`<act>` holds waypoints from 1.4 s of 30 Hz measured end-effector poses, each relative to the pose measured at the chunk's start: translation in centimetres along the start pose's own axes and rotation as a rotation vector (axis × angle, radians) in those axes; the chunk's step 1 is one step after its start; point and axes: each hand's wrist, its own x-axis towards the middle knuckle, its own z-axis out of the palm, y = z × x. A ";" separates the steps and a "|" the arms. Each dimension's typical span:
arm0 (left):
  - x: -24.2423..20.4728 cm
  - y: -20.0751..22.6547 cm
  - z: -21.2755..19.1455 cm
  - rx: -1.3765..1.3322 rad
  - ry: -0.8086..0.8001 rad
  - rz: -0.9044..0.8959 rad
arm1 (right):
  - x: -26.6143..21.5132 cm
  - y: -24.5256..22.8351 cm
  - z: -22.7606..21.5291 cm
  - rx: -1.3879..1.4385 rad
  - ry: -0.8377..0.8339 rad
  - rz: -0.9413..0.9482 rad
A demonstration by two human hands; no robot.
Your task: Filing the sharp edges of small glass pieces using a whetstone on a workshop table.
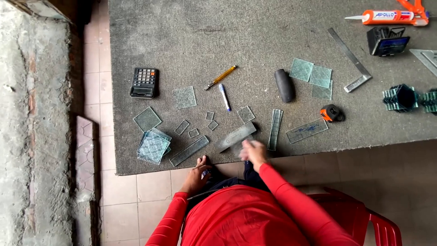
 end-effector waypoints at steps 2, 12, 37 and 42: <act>0.1 0.3 -0.2 0.001 -0.011 0.013 | -0.5 -0.4 0.2 -0.059 -0.082 0.024; 0.3 -0.5 0.4 -0.012 0.009 0.029 | 0.7 -0.1 -0.7 -0.113 -0.057 -0.004; 0.6 -1.4 0.9 -0.021 -0.018 -0.015 | -0.2 -6.9 -5.3 0.318 -0.303 0.097; 0.5 -1.4 0.8 -0.017 -0.014 -0.013 | -2.4 -9.6 -5.4 0.281 -0.438 0.050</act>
